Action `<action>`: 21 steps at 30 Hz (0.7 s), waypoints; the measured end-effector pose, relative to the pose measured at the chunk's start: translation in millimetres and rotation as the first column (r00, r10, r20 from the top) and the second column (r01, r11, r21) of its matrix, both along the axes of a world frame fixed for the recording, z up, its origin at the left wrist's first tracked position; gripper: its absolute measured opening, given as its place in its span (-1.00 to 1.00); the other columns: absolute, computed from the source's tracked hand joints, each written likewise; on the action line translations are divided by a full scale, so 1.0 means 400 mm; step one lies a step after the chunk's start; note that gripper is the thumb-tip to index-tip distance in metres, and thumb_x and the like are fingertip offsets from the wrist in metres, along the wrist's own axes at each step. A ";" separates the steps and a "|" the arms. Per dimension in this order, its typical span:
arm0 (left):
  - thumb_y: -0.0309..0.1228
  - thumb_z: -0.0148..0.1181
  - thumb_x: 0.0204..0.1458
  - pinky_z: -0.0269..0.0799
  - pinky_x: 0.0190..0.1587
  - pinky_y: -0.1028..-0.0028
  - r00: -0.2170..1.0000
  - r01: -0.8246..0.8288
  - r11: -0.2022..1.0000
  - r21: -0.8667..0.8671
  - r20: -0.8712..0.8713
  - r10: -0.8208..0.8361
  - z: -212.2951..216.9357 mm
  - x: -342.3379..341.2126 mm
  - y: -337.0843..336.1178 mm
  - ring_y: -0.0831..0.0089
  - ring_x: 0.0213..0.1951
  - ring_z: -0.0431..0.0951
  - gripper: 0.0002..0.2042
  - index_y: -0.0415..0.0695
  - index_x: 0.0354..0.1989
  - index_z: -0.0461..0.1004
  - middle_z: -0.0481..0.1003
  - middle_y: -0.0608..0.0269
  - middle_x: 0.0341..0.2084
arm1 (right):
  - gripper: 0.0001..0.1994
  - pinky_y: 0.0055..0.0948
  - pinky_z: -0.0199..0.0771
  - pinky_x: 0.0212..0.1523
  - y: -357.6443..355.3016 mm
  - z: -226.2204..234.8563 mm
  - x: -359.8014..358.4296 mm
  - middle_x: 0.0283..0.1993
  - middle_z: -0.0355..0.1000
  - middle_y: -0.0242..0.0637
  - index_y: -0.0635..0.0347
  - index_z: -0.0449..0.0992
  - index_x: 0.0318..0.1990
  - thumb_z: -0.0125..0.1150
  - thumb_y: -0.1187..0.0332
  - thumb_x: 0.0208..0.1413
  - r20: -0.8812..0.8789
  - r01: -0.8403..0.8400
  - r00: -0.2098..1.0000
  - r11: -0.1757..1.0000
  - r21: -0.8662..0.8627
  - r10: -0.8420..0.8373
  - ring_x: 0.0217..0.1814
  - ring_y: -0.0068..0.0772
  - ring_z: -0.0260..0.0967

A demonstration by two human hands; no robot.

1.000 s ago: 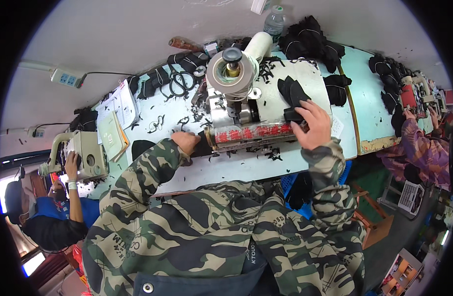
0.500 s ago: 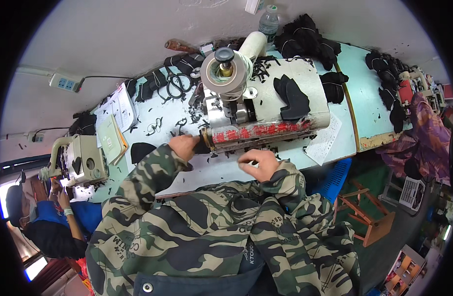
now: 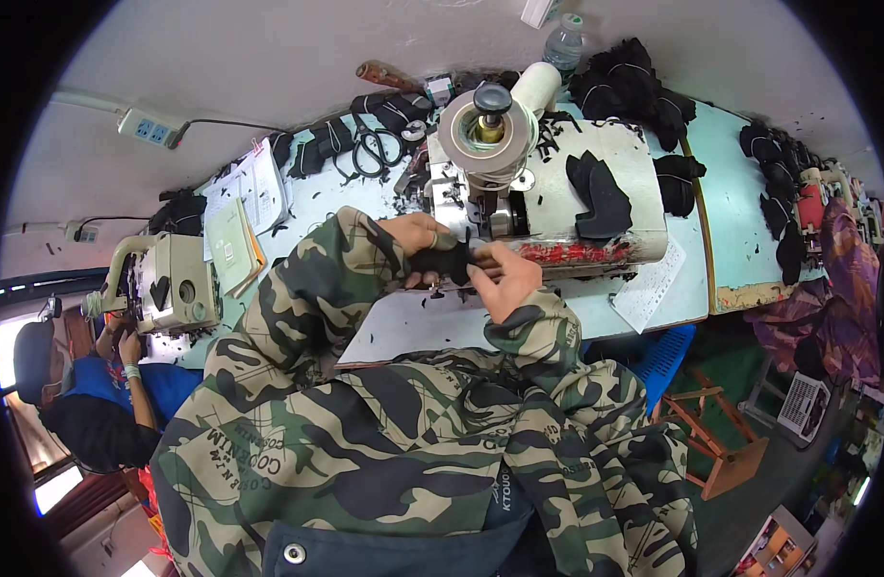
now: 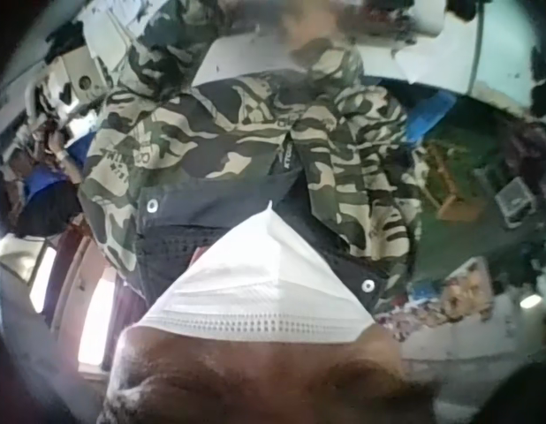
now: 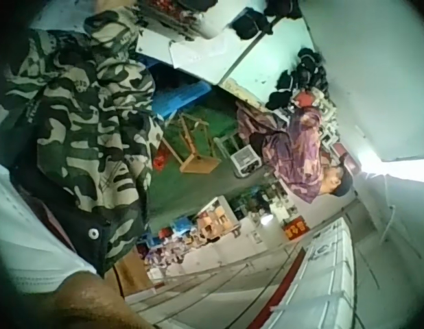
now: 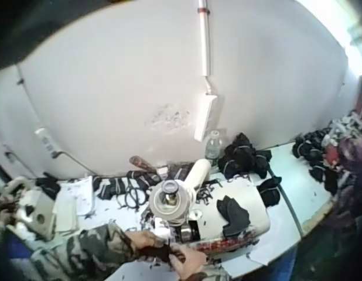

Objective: Operating an industrial sewing machine to assemble black shoe components.

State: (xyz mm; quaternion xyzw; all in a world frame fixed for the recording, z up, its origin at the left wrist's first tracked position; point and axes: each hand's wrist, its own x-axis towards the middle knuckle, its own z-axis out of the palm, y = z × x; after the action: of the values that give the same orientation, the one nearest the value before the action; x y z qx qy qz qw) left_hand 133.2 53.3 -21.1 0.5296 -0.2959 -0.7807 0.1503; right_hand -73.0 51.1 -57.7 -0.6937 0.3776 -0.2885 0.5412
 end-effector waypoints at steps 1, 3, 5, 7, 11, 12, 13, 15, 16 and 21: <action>-0.25 0.02 0.08 0.24 -0.79 0.62 0.999 0.022 1.000 0.002 0.025 -0.022 -0.002 0.005 -0.007 0.60 -0.74 0.37 -0.75 -0.17 -0.21 0.44 0.46 0.27 -0.65 | -0.66 -0.56 0.45 -0.39 -0.002 -0.018 0.009 -0.37 0.47 -0.16 0.35 0.32 -0.05 0.15 0.50 -0.03 0.060 -0.008 0.998 0.983 0.184 -0.003 -0.41 -0.49 0.46; -0.26 0.02 0.08 0.23 -0.78 0.63 0.996 0.024 1.000 -0.005 0.087 -0.024 0.015 0.004 -0.022 0.62 -0.73 0.36 -0.76 -0.16 -0.23 0.45 0.46 0.30 -0.64 | -0.59 -0.53 0.45 -0.37 -0.004 -0.028 0.007 -0.34 0.48 -0.14 0.29 0.28 0.02 0.16 0.47 -0.03 0.154 -0.027 0.987 0.921 0.389 -0.036 -0.38 -0.47 0.47; -0.27 0.01 0.08 0.20 -0.77 0.67 0.985 0.034 0.999 0.001 0.168 -0.034 0.021 0.008 -0.035 0.67 -0.73 0.34 -0.78 -0.13 -0.26 0.47 0.47 0.37 -0.62 | -0.54 -0.51 0.44 -0.39 0.007 -0.024 0.007 -0.32 0.47 -0.08 0.22 0.26 0.06 0.18 0.43 -0.05 0.204 0.063 0.964 0.895 0.441 -0.168 -0.37 -0.41 0.49; -0.27 0.01 0.08 0.19 -0.77 0.67 0.982 0.040 0.999 0.007 0.184 -0.040 0.033 -0.007 -0.034 0.68 -0.74 0.34 -0.79 -0.13 -0.26 0.47 0.47 0.37 -0.62 | -0.57 -0.50 0.43 -0.40 0.023 0.007 -0.012 -0.35 0.46 -0.09 0.21 0.29 0.02 0.18 0.43 -0.06 0.142 0.125 0.976 0.961 0.247 -0.164 -0.39 -0.38 0.49; -0.26 0.02 0.07 0.18 -0.76 0.69 0.977 0.206 0.978 -0.021 0.064 -0.204 0.026 0.005 -0.040 0.71 -0.74 0.32 -0.78 -0.12 -0.26 0.48 0.48 0.39 -0.62 | -0.70 -0.49 0.41 -0.42 0.008 0.027 -0.025 -0.40 0.44 -0.13 0.20 0.41 -0.12 0.18 0.43 -0.07 0.000 0.048 0.999 0.998 -0.051 -0.048 -0.46 -0.33 0.48; -0.26 0.02 0.07 0.18 -0.76 0.69 0.977 0.208 0.978 -0.020 0.063 -0.206 0.022 0.005 -0.039 0.71 -0.74 0.32 -0.78 -0.12 -0.26 0.48 0.48 0.39 -0.62 | -0.72 -0.50 0.41 -0.42 0.002 0.026 -0.018 -0.40 0.45 -0.14 0.21 0.42 -0.14 0.18 0.44 -0.08 -0.017 0.014 1.000 0.994 -0.106 -0.016 -0.46 -0.37 0.48; -0.26 0.01 0.08 0.18 -0.76 0.70 0.983 0.166 0.986 -0.010 0.082 -0.164 0.021 0.002 -0.038 0.70 -0.74 0.32 -0.78 -0.12 -0.27 0.48 0.46 0.40 -0.63 | -0.65 -0.51 0.43 -0.41 0.000 0.027 -0.020 -0.31 0.46 -0.11 0.29 0.37 -0.05 0.16 0.46 -0.06 -0.046 -0.039 0.998 0.985 0.169 0.048 -0.36 -0.42 0.48; -0.26 0.01 0.08 0.18 -0.75 0.70 0.987 0.125 0.992 -0.001 0.102 -0.124 0.018 0.001 -0.042 0.70 -0.74 0.31 -0.79 -0.12 -0.27 0.47 0.45 0.41 -0.64 | -0.60 -0.52 0.44 -0.40 0.000 0.008 0.003 -0.24 0.44 -0.08 0.36 0.32 -0.01 0.16 0.48 -0.06 0.116 -0.077 0.993 0.924 0.375 0.036 -0.29 -0.41 0.47; -0.30 -0.02 0.07 0.20 -0.75 0.66 0.983 0.089 0.996 0.018 0.159 -0.091 0.013 0.006 -0.049 0.66 -0.73 0.33 -0.80 -0.14 -0.29 0.46 0.44 0.36 -0.63 | -0.55 -0.54 0.45 -0.39 0.002 -0.001 0.013 -0.18 0.43 -0.05 0.43 0.26 0.04 0.15 0.49 -0.05 0.269 -0.147 0.963 0.821 0.552 -0.009 -0.23 -0.40 0.46; -0.32 0.00 0.08 0.22 -0.69 0.67 0.958 0.143 0.987 -0.068 0.261 -0.121 0.022 0.022 -0.096 0.68 -0.68 0.35 -0.82 -0.14 -0.31 0.47 0.45 0.39 -0.59 | -0.47 -0.51 0.49 -0.32 0.000 0.004 0.043 -0.11 0.39 0.01 0.50 0.15 0.10 0.14 0.43 -0.02 0.472 -0.271 0.880 0.762 0.589 -0.052 -0.13 -0.30 0.44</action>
State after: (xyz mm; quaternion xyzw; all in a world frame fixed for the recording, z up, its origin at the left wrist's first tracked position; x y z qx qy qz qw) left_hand 141.9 14.9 -12.2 0.5982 -0.3807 -0.7005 0.0809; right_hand -55.8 51.2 -56.2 -0.4003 0.2709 -0.2654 0.8342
